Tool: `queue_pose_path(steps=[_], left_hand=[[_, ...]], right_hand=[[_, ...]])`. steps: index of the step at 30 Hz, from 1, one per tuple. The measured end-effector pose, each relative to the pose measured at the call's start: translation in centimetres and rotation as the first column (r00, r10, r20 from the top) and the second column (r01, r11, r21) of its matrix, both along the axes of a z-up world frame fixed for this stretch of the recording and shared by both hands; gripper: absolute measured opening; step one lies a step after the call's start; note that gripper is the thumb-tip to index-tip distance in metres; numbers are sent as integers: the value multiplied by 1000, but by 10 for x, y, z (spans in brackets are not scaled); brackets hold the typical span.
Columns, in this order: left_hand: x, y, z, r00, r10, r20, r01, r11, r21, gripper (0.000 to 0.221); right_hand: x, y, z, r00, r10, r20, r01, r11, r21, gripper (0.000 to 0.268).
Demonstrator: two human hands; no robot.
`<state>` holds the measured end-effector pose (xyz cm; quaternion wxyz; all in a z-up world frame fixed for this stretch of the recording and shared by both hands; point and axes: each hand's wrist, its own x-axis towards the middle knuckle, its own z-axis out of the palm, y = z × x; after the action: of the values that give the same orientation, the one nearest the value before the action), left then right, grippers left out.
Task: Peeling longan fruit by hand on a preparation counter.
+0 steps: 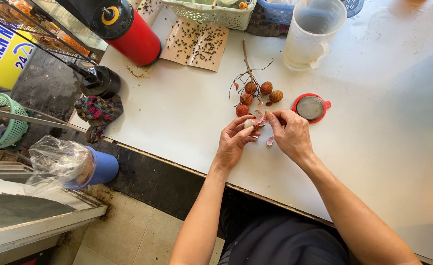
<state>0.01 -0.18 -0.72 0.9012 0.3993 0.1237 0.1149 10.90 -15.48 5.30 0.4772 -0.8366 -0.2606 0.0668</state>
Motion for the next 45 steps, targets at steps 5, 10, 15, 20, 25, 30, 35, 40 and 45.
queue_pose_path(steps=[5, 10, 15, 20, 25, 30, 35, 40, 45], left_hand=[[-5, 7, 4, 996, 23, 85, -15, 995, -96, 48], [1, 1, -4, 998, 61, 27, -61, 998, 21, 50], [1, -4, -4, 997, 75, 12, -76, 990, 122, 44], [3, -4, -14, 996, 85, 24, -87, 988, 131, 43], [3, -5, -13, 995, 96, 19, -98, 981, 168, 41], [5, -8, -12, 989, 145, 10, -144, 968, 206, 41], [6, -12, 0, 983, 180, -46, -160, 947, 280, 39], [4, -13, 6, 983, 177, -55, -159, 958, 240, 38], [3, -6, -8, 991, 134, -19, -132, 986, 97, 42]], right_hand=[[3, -3, -13, 992, 5, 126, -5, 1000, 0, 24], [0, -7, 2, 995, 93, 31, -95, 989, 109, 37], [-11, 2, 31, 977, 211, -25, -209, 975, 70, 30], [-9, 4, 28, 977, 211, -19, -210, 977, 33, 28], [-7, 1, 9, 966, 234, 107, -241, 969, 60, 20], [-9, 0, 12, 911, 242, 333, -255, 967, -5, 17], [-12, 3, 14, 871, 222, 438, -184, 975, -128, 12], [-10, 3, 1, 938, 172, 301, -152, 984, -88, 13], [-5, 0, -8, 988, 114, 105, -114, 993, -7, 18]])
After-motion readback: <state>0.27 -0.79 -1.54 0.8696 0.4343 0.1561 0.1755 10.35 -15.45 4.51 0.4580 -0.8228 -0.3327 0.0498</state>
